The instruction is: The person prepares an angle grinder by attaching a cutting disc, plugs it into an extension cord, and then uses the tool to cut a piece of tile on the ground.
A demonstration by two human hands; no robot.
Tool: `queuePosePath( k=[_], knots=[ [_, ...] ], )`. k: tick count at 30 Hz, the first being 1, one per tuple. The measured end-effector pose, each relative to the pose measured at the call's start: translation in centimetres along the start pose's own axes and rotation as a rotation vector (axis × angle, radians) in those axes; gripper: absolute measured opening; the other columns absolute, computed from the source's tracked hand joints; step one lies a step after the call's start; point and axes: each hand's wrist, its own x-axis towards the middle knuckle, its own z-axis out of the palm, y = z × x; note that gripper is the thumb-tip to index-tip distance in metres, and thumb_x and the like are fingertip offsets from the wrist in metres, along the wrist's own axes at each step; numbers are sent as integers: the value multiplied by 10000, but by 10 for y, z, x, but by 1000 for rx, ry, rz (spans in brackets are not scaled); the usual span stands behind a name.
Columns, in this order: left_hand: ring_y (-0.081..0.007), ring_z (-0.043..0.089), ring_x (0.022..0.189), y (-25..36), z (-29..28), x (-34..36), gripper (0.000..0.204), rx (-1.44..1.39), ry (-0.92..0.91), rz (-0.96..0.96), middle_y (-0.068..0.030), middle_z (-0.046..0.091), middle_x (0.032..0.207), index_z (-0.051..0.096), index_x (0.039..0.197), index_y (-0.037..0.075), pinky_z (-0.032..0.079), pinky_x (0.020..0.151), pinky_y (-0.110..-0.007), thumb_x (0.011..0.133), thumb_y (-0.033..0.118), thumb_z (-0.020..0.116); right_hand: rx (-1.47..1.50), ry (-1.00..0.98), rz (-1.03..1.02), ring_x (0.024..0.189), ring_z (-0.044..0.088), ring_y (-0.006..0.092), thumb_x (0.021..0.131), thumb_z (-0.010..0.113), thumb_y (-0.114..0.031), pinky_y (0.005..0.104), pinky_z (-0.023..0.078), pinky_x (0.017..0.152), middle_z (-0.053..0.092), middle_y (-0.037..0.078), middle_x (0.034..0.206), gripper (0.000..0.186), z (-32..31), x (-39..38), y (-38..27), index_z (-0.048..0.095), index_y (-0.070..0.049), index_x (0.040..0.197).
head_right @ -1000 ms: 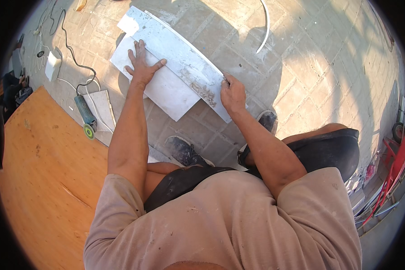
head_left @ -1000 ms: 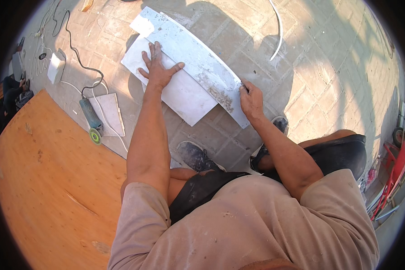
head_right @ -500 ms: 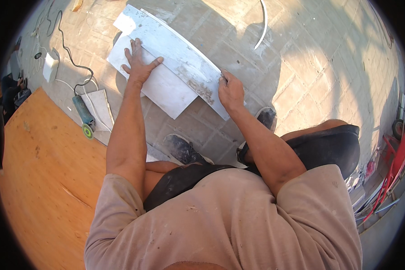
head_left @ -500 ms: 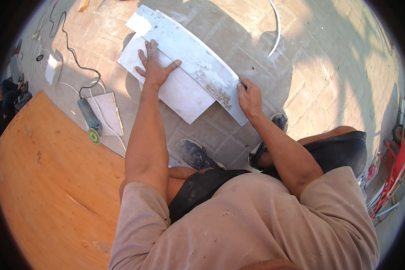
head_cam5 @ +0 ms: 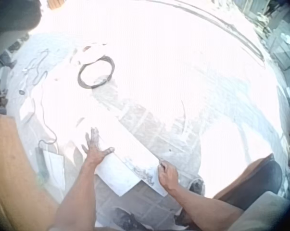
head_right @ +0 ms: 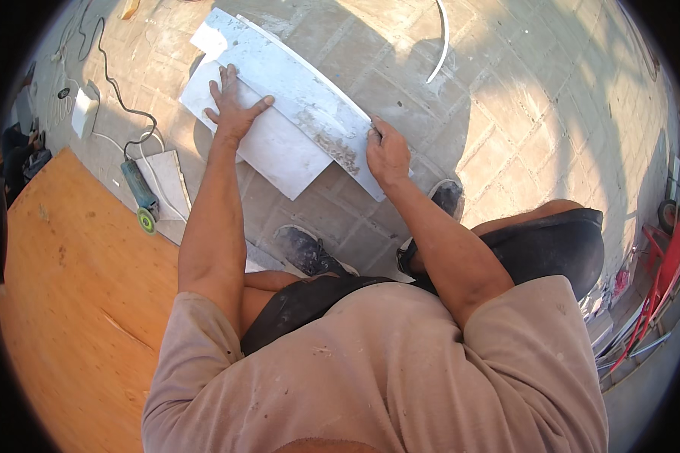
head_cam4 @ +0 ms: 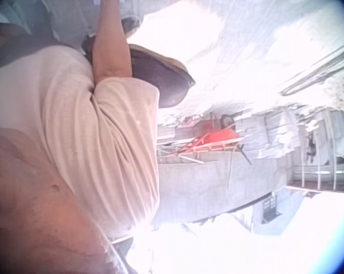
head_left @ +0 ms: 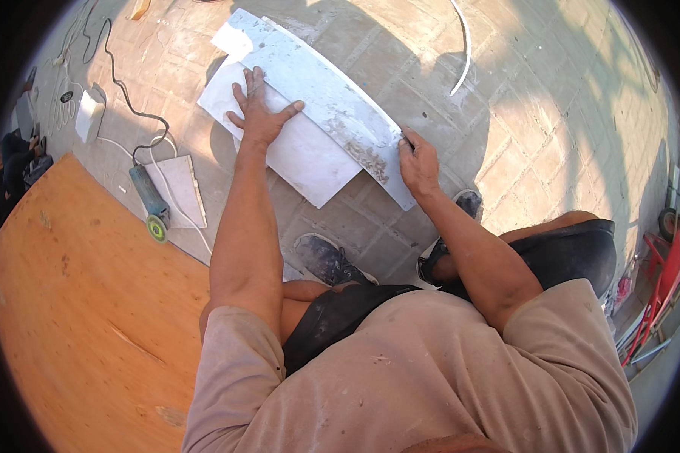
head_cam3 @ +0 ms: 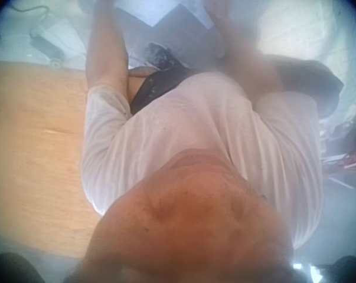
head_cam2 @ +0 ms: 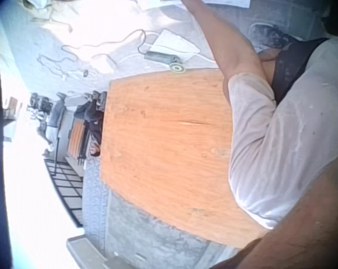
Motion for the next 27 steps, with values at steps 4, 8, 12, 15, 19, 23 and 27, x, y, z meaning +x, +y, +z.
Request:
queuePosePath(
  k=[4, 8, 12, 15, 19, 23, 27],
  knots=[
    [-344, -73, 1602, 1, -1, -1, 1342, 16, 14, 8, -71, 81, 1753, 157, 1671, 203, -78, 1189, -719, 630, 643, 881, -4, 8, 2, 1152, 655, 417, 967, 556, -177, 439, 500, 998, 701, 231, 1222, 376, 1, 2, 1, 684, -76, 1306],
    [-344, -74, 1601, 0, 0, 0, 1340, 30, 13, 9, -69, 73, 1754, 153, 1672, 205, -74, 1191, -718, 635, 651, 875, -9, -6, -25, 1146, 654, 427, 962, 552, -176, 446, 501, 989, 697, 242, 1213, 380, 0, 3, 3, 684, -69, 1302],
    [-362, -66, 1599, -1, 1, 0, 1344, 37, -4, 5, -81, 86, 1752, 140, 1674, 188, -63, 1186, -724, 640, 674, 848, -9, -12, -14, 1135, 654, 434, 959, 548, -175, 450, 502, 981, 697, 254, 1195, 383, 0, 3, 2, 681, -67, 1302],
    [-364, -67, 1599, -1, 0, 1, 1345, 31, 0, 10, -82, 86, 1752, 143, 1674, 182, -65, 1186, -723, 640, 677, 846, -5, -21, -2, 1128, 656, 439, 959, 548, -175, 451, 503, 977, 700, 258, 1182, 383, -1, 3, 1, 680, -66, 1301],
    [-363, -69, 1599, -1, 0, 1, 1341, 27, 14, 26, -84, 85, 1752, 149, 1673, 181, -67, 1187, -721, 641, 678, 845, 1, -15, 3, 1126, 656, 441, 960, 548, -175, 451, 504, 977, 702, 258, 1177, 380, -1, 3, 0, 680, -64, 1298],
    [-361, -74, 1599, -1, 1, 1, 1340, 35, 9, 24, -83, 83, 1752, 147, 1673, 180, -69, 1187, -720, 644, 682, 843, -6, -18, 2, 1130, 655, 441, 961, 547, -176, 449, 503, 980, 700, 260, 1182, 380, 0, 2, 1, 679, -65, 1299],
    [-360, -76, 1599, -1, 1, 1, 1346, 49, -1, 14, -79, 82, 1753, 145, 1674, 184, -68, 1186, -723, 640, 689, 843, -25, -2, 0, 1128, 655, 441, 961, 545, -173, 450, 503, 978, 701, 257, 1179, 379, 1, 2, 2, 679, -66, 1299]
  ],
)
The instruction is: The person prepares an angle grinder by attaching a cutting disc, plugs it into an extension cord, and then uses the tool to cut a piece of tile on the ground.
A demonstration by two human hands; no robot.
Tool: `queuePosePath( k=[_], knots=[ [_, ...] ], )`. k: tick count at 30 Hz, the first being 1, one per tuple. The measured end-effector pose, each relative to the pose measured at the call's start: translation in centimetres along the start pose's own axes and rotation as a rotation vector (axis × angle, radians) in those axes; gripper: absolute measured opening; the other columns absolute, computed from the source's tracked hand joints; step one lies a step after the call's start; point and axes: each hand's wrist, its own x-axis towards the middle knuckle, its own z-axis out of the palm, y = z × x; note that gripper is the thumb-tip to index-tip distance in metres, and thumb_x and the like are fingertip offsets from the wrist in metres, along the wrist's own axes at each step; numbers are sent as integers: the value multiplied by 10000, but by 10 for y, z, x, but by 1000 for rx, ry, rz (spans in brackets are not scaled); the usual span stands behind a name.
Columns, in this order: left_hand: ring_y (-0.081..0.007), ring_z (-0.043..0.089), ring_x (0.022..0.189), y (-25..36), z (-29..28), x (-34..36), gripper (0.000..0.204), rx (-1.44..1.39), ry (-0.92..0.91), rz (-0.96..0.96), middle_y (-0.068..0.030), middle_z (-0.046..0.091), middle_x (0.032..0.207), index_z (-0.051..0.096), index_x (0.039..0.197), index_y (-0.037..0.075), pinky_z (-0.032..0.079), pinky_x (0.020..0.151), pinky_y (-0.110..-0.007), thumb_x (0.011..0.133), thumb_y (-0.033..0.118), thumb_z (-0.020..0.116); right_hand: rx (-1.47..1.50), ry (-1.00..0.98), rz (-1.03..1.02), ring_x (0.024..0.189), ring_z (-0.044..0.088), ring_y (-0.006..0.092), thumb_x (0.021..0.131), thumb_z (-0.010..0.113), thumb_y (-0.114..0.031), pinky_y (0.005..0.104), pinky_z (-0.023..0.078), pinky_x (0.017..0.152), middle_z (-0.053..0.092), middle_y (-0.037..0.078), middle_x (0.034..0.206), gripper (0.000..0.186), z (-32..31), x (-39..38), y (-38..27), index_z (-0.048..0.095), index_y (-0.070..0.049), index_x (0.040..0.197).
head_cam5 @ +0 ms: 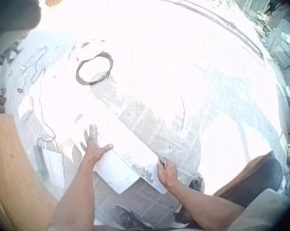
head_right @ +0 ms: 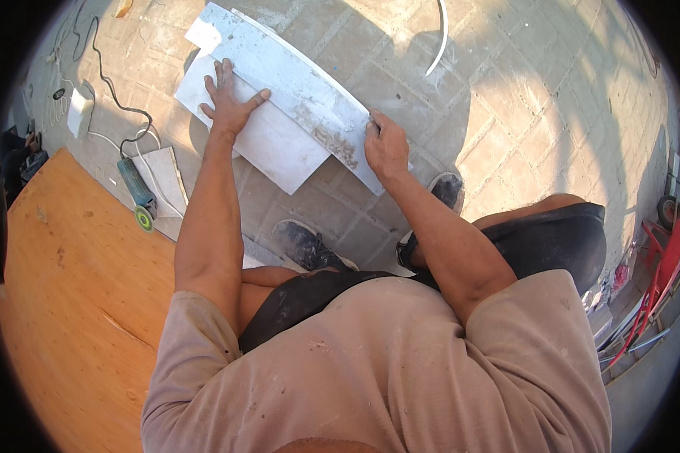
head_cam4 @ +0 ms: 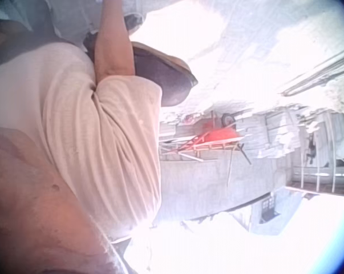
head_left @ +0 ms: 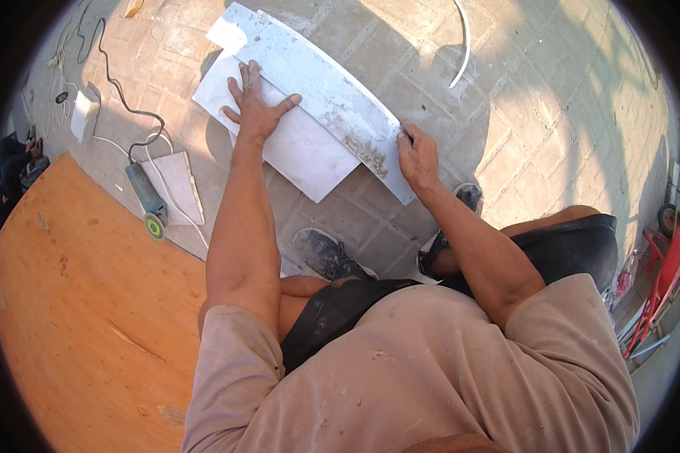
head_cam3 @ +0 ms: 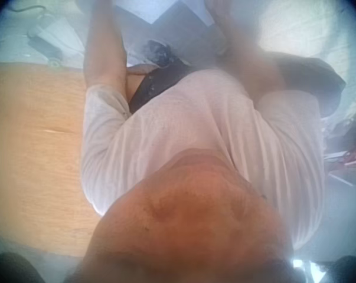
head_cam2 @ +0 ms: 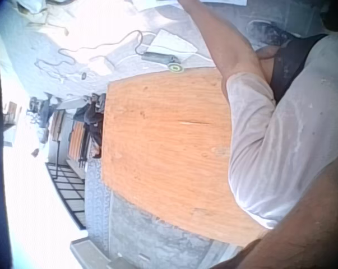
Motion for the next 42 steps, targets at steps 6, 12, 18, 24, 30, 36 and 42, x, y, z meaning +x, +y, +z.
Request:
queuePosePath(
  k=[6, 12, 18, 24, 30, 36, 42],
  knots=[
    [-362, -65, 1599, 0, 0, -1, 1350, -11, -1, -8, -80, 74, 1754, 147, 1674, 193, -54, 1183, -731, 632, 692, 847, 30, -12, -19, 1133, 651, 436, 963, 535, -164, 449, 501, 979, 701, 248, 1183, 373, -1, 0, -2, 685, -65, 1291],
    [-343, -79, 1601, 2, -2, -1, 1370, -24, -6, -24, -66, 74, 1754, 144, 1674, 202, -76, 1192, -718, 616, 675, 875, 17, 10, -28, 1118, 655, 437, 963, 534, -156, 456, 503, 971, 701, 247, 1184, 362, -1, -1, -4, 693, -75, 1278],
    [-342, -81, 1601, 2, -1, 0, 1363, -3, -3, -25, -66, 68, 1755, 139, 1675, 202, -70, 1196, -715, 625, 670, 872, -13, 19, -46, 1115, 655, 441, 964, 532, -169, 461, 503, 967, 696, 250, 1192, 364, -1, -1, -4, 691, -65, 1274],
    [-351, -67, 1600, 1, 0, 0, 1339, 25, -9, -20, -60, 52, 1757, 124, 1677, 204, -50, 1188, -728, 653, 694, 834, 9, 10, -43, 1129, 651, 440, 960, 530, -173, 459, 500, 976, 692, 259, 1198, 374, -2, 0, -3, 687, -56, 1279],
    [-351, -65, 1600, 1, -1, 0, 1343, 24, -15, -17, -65, 58, 1756, 124, 1677, 204, -50, 1191, -723, 649, 694, 836, 24, -19, -13, 1145, 650, 437, 960, 534, -181, 449, 499, 993, 693, 259, 1208, 388, -2, 1, -3, 684, -56, 1295],
    [-350, -62, 1600, 1, 0, 0, 1354, 20, -9, -13, -72, 60, 1755, 124, 1677, 201, -51, 1192, -721, 640, 697, 839, 21, -33, 11, 1132, 654, 436, 955, 533, -173, 450, 501, 984, 698, 256, 1195, 391, -4, 0, -4, 684, -57, 1296],
    [-358, -65, 1599, 2, -1, -1, 1365, 0, -6, -20, -80, 58, 1754, 126, 1676, 206, -56, 1182, -732, 627, 708, 841, 32, -5, -25, 1099, 663, 438, 943, 530, -155, 452, 504, 968, 706, 258, 1158, 390, -2, 2, -7, 690, -75, 1290]
  ],
)
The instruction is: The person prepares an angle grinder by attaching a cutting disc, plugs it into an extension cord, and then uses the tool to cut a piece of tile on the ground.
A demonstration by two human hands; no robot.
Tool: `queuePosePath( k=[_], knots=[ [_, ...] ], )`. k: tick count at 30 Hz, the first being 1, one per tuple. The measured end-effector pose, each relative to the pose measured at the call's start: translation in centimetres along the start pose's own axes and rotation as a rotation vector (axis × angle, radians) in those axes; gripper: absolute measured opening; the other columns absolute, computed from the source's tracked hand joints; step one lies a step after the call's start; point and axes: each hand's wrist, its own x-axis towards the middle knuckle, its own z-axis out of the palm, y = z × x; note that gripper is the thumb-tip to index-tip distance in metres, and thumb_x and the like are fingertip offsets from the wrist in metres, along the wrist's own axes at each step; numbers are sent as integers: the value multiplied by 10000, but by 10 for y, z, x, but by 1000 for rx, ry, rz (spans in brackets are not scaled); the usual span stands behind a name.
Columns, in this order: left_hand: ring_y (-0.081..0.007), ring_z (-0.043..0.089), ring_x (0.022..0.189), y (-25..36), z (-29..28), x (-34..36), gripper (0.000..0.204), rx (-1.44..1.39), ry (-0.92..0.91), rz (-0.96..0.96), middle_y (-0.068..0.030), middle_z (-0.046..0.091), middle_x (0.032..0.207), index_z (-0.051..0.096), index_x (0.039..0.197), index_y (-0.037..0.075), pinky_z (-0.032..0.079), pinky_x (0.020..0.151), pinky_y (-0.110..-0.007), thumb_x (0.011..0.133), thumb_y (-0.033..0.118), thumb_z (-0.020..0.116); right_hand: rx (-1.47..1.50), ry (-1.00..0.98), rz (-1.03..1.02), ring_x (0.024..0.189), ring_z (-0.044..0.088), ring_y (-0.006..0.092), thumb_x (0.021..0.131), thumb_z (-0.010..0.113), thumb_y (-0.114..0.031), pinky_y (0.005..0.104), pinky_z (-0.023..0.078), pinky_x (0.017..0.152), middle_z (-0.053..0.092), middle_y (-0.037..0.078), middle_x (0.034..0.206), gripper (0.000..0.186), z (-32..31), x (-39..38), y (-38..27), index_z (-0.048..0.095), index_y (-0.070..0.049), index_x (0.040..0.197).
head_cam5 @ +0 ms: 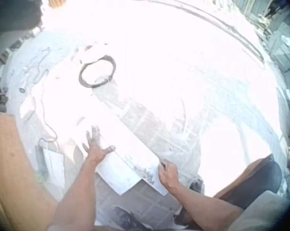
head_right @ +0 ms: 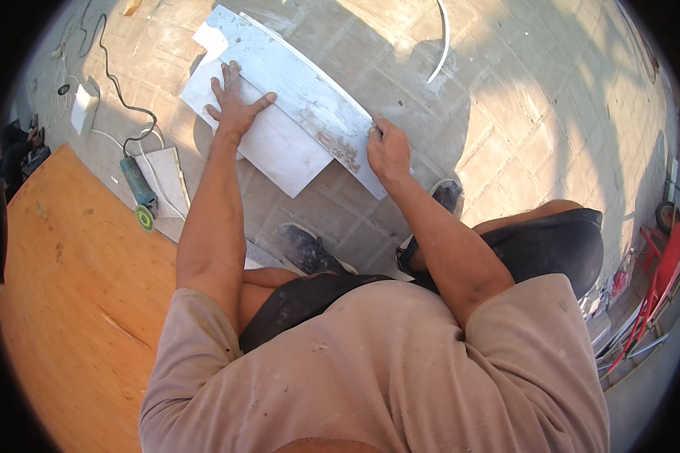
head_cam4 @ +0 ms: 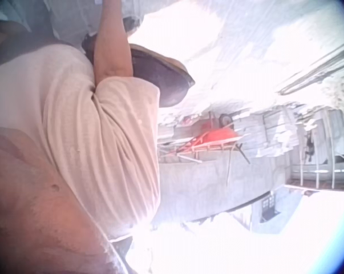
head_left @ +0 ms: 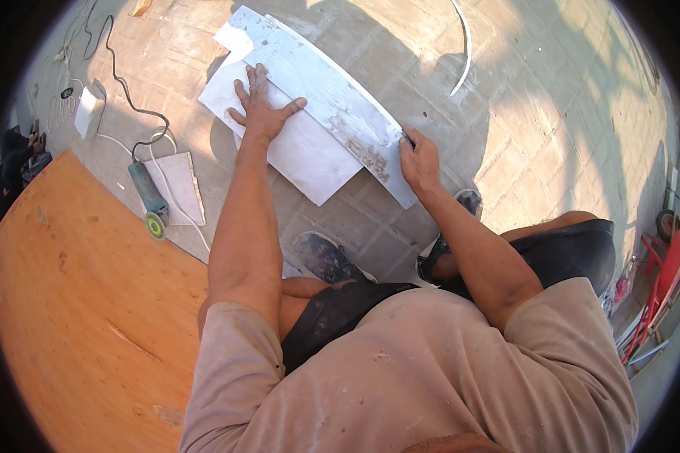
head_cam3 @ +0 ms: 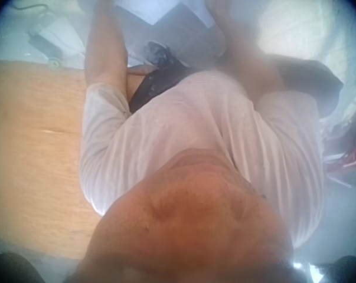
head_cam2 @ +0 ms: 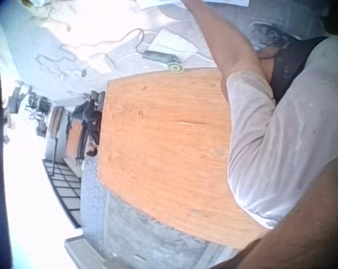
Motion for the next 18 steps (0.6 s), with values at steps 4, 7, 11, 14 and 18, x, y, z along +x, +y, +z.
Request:
queuePosePath(
  k=[4, 7, 11, 14, 18],
  knots=[
    [-349, -67, 1601, 0, 0, 0, 1369, -11, 20, 10, -70, 86, 1753, 138, 1676, 208, -76, 1190, -717, 617, 679, 868, -36, -28, 17, 1087, 669, 430, 937, 530, -148, 449, 505, 965, 711, 247, 1154, 395, -3, 0, 0, 694, -94, 1292],
    [-364, -63, 1600, 0, 0, 0, 1389, -27, 11, 34, -93, 88, 1750, 118, 1677, 208, -73, 1183, -723, 610, 714, 848, 11, -14, 9, 1077, 686, 410, 945, 543, -167, 446, 513, 948, 718, 257, 1148, 394, -4, 0, 1, 690, -36, 1287],
    [-306, -45, 1610, 0, -7, -9, 1350, -127, 45, -31, -116, 129, 1740, 101, 1678, 215, -79, 1209, -679, 660, 768, 794, 5, 64, 73, 1043, 706, 331, 993, 579, -249, 395, 528, 923, 727, 265, 1086, 496, -8, 5, 2, 597, 91, 1355],
    [-356, 286, 1535, -20, -27, -13, 871, -368, 347, -110, -202, 309, 1643, 409, 1535, 105, 197, 1242, -550, 853, 526, 751, 36, 267, -22, 1013, 663, 305, 1012, 558, -222, 393, 509, 923, 677, 248, 1171, 496, -12, 22, 2, 548, 75, 1409],
    [-384, 497, 1367, -86, -79, -1, 336, -444, 544, -488, -248, 479, 1457, 628, 1184, -17, 449, 1130, -408, 914, 174, 693, 146, 341, 0, 1001, 632, 278, 1005, 548, -186, 377, 501, 928, 654, 211, 1128, 475, -27, 43, -6, 549, 82, 1397]
  ],
)
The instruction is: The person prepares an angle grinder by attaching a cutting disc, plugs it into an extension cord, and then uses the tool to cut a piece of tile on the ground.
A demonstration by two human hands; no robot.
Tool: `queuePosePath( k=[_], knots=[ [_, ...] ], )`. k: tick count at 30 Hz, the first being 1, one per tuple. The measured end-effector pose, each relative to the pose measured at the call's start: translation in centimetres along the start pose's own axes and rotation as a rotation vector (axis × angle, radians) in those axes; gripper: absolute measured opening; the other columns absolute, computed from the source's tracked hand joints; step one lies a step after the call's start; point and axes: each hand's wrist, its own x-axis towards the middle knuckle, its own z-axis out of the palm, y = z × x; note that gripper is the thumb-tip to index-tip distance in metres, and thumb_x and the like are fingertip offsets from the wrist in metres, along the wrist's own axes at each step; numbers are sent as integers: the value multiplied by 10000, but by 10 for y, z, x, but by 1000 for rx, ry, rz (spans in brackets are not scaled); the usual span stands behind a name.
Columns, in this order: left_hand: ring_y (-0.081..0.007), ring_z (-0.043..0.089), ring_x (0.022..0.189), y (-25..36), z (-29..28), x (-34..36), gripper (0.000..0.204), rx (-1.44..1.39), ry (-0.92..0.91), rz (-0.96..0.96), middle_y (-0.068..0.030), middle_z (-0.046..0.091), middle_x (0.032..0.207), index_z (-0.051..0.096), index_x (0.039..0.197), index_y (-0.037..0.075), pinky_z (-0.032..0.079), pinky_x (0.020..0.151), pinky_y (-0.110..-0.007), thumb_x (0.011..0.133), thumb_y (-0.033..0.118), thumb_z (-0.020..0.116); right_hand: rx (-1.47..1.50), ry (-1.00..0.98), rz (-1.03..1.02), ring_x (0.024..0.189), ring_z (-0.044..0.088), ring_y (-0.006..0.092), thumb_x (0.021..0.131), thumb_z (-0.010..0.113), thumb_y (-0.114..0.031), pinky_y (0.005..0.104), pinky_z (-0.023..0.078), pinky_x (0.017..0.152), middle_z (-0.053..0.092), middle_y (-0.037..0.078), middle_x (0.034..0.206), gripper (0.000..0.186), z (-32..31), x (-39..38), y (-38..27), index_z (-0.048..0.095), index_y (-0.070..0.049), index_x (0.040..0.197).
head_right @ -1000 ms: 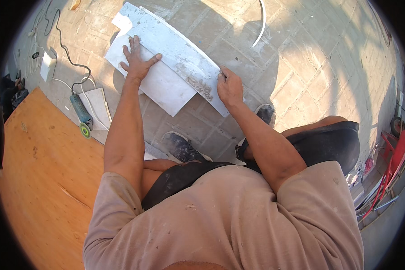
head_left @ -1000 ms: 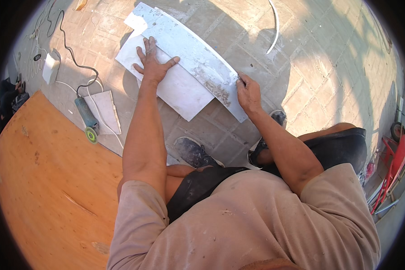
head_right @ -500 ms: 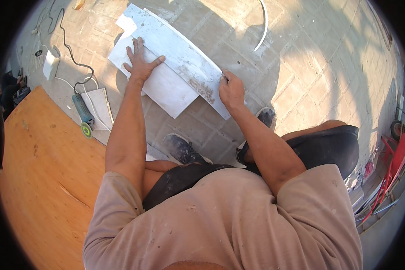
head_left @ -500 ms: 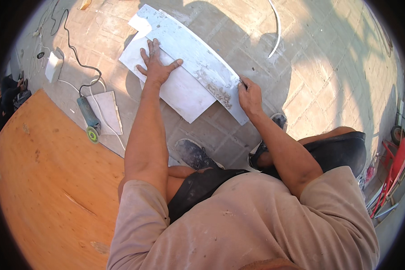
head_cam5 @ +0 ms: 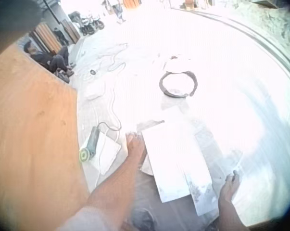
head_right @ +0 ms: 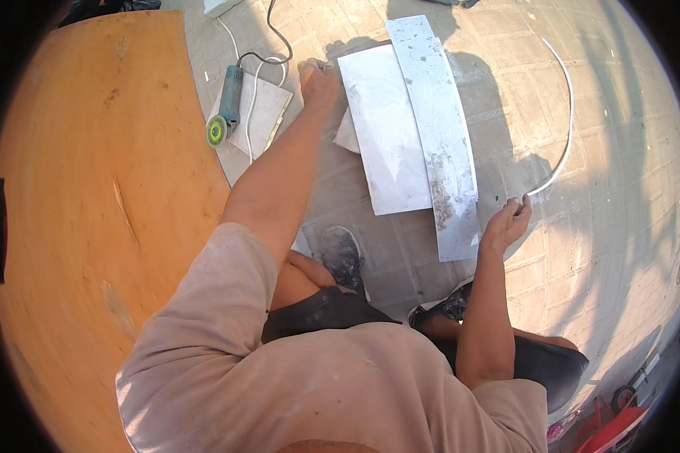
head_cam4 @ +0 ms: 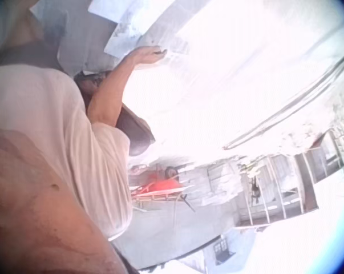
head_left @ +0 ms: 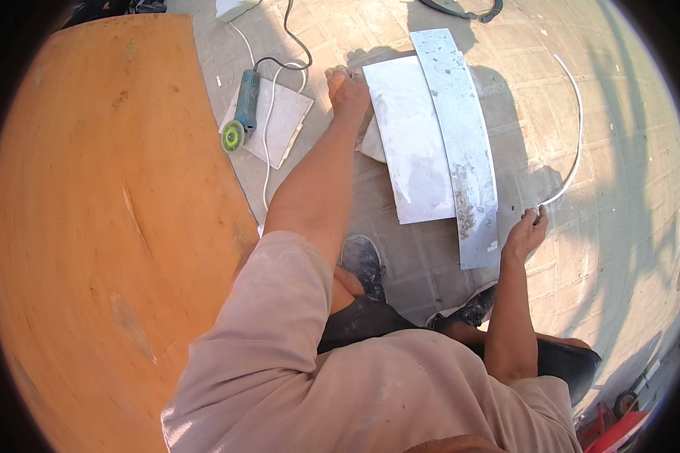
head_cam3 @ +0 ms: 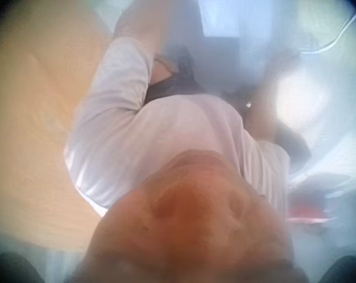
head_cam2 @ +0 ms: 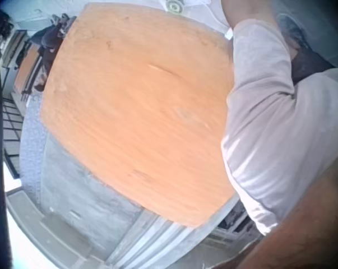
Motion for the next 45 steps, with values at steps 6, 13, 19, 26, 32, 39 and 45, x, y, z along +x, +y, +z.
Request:
queuePosePath(
  k=[6, 13, 19, 26, 32, 39, 45],
  knots=[
    [-438, 552, 1306, -101, -122, 124, 453, 549, 95, -138, -278, 477, 1454, 556, 1290, -50, 471, 1105, -462, 874, 104, 648, 87, -23, -106, 933, 616, 200, 1019, 516, -133, 343, 507, 871, 641, 127, 1005, 413, -8, 8, -37, 564, 83, 1367],
    [-459, 623, 1194, -196, -164, 165, 405, 646, 23, -223, -264, 591, 1284, 588, 1266, -36, 544, 1000, -502, 896, 104, 671, -41, -10, -232, 742, 617, 205, 956, 600, -31, 345, 513, 729, 630, 113, 800, 322, -34, 11, -78, 646, 39, 1267],
    [-380, 641, 1213, -229, -151, 170, 485, 747, 76, -237, -201, 592, 1355, 499, 1392, 26, 483, 1025, -584, 948, 139, 660, -282, -111, -393, 857, 715, 255, 962, 575, -58, 367, 550, 789, 718, 177, 902, 318, -84, 3, -120, 659, 10, 1261],
    [-345, 688, 1130, -226, -159, 155, 375, 729, -11, -73, -194, 679, 1211, 558, 1298, 66, 494, 965, -605, 948, 168, 644, -299, -200, -332, 850, 734, 300, 973, 580, -82, 398, 562, 811, 736, 200, 961, 304, -65, -19, -136, 672, -5, 1252],
    [-421, 654, 1178, -129, -198, 83, 442, 783, -325, 142, -249, 680, 1223, 617, 1169, 1, 560, 957, -486, 756, 42, 769, -109, -629, -680, 916, 678, 326, 975, 586, -34, 418, 542, 844, 692, 182, 985, 280, 35, -70, -205, 680, -25, 1239],
    [-417, 696, 1100, 12, -247, -39, 357, 1099, -711, 674, -239, 721, 1092, 668, 1140, 0, 473, 1067, -551, 788, 46, 704, -97, -795, -1282, 1286, 512, 466, 817, 837, -211, 490, 415, 1108, 481, 310, 1422, 1055, 126, -171, -277, 165, 85, 1575],
    [-377, 713, 1069, 69, -265, -112, 434, 1048, -896, 913, -217, 723, 1049, 657, 1181, -31, 374, 1158, -578, 762, 60, 721, -485, -1141, -966, 1011, 704, 411, 691, 931, -353, 478, 563, 878, 704, 239, 1093, 1343, 110, -212, -283, 47, 112, 1589]
  ],
)
